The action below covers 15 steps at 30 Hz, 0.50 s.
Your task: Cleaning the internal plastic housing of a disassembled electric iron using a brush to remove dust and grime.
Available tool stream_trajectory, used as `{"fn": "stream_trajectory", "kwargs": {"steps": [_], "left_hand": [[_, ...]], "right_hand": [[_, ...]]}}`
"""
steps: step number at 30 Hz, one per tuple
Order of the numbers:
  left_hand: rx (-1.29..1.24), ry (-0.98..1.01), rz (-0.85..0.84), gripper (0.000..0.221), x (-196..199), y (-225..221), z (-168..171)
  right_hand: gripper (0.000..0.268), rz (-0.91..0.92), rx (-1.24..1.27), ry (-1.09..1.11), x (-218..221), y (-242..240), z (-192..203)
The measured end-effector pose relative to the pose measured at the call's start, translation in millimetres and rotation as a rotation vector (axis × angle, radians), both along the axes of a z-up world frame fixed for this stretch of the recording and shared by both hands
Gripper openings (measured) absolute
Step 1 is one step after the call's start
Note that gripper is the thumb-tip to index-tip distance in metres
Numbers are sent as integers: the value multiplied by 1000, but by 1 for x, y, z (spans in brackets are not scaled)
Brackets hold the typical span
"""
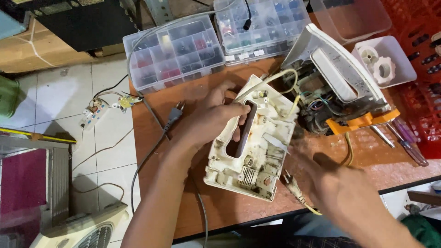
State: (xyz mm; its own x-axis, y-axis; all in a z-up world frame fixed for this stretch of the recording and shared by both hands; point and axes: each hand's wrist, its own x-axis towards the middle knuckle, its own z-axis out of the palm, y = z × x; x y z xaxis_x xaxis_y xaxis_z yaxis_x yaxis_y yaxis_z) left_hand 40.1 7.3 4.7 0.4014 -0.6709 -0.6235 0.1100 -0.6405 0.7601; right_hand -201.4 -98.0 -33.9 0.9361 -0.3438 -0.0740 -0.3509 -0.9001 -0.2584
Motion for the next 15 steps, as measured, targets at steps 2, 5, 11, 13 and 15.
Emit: {"fn": "stream_trajectory", "kwargs": {"steps": [2, 5, 11, 13, 15], "left_hand": [[-130, 56, 96, 80, -1, 0, -6], [-285, 65, 197, 52, -10, 0, -1], [-82, -144, 49, 43, -31, 6, 42], [-75, -216, 22, 46, -33, 7, 42], [-70, -296, -4, 49, -32, 9, 40]], "right_hand": [[68, 130, -111, 147, -5, -17, -12], [62, 114, 102, 269, -17, -33, -5], [73, 201, -118, 249, -23, -35, -13], [81, 227, -63, 196, -7, -29, -15], [89, 252, -12, 136, -2, -26, -12]]}}
